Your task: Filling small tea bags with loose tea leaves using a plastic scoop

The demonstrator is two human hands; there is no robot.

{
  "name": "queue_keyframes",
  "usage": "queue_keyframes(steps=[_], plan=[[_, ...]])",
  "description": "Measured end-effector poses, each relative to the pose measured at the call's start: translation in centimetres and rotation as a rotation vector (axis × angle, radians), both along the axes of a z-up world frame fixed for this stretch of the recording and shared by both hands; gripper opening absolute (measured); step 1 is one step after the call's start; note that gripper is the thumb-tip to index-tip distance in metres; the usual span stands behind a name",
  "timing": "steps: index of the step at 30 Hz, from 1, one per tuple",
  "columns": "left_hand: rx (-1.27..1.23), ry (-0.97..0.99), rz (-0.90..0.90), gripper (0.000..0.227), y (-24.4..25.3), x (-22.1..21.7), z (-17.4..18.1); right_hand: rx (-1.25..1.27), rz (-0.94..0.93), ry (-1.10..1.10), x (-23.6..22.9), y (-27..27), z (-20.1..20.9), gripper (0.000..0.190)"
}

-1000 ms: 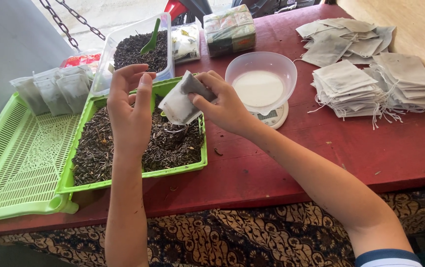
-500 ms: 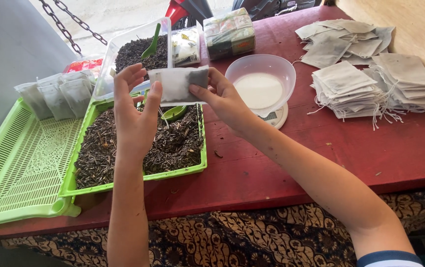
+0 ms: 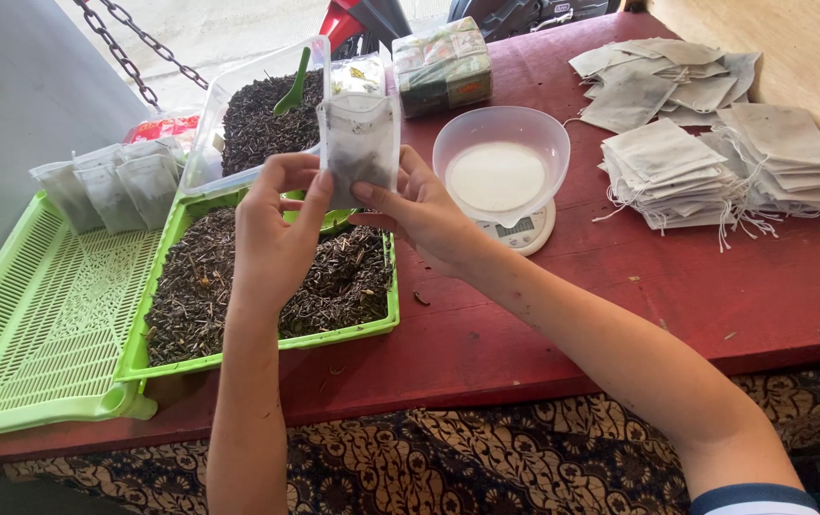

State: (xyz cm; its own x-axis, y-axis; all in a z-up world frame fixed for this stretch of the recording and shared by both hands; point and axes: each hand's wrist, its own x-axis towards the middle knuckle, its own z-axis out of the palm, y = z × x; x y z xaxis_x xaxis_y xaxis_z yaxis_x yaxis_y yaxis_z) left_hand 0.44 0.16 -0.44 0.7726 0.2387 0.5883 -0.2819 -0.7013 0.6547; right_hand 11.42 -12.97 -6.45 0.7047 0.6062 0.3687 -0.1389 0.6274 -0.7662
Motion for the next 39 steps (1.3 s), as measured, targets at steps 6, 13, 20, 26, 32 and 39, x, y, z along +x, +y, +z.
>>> queue_keyframes(steps=[6, 13, 20, 26, 32, 39], plan=[[0.049, -0.082, 0.037, 0.015, 0.6, 0.5, -0.6, 0.036, -0.001, -0.039, -0.2, -0.1, 0.0, 0.035], [0.017, -0.109, 0.027, 0.011, 0.1, -0.2, 0.2, -0.036, -0.04, -0.077, 0.5, 0.3, -0.7, 0.028], [0.057, -0.105, 0.003, 0.012, -0.1, -0.2, 0.2, -0.105, -0.159, -0.189, 1.4, 0.8, -1.6, 0.019], [0.057, -0.104, 0.026, 0.011, 0.2, 0.0, -0.2, -0.14, -0.179, -0.232, 1.3, 0.6, -1.5, 0.017], [0.026, -0.11, 0.033, 0.01, 0.5, 0.3, -0.6, -0.132, -0.115, -0.304, 0.4, -0.1, -0.3, 0.045], [-0.022, -0.084, -0.011, 0.012, -0.1, 0.0, -0.2, -0.037, -0.138, -0.266, 0.0, 0.3, -0.1, 0.031]])
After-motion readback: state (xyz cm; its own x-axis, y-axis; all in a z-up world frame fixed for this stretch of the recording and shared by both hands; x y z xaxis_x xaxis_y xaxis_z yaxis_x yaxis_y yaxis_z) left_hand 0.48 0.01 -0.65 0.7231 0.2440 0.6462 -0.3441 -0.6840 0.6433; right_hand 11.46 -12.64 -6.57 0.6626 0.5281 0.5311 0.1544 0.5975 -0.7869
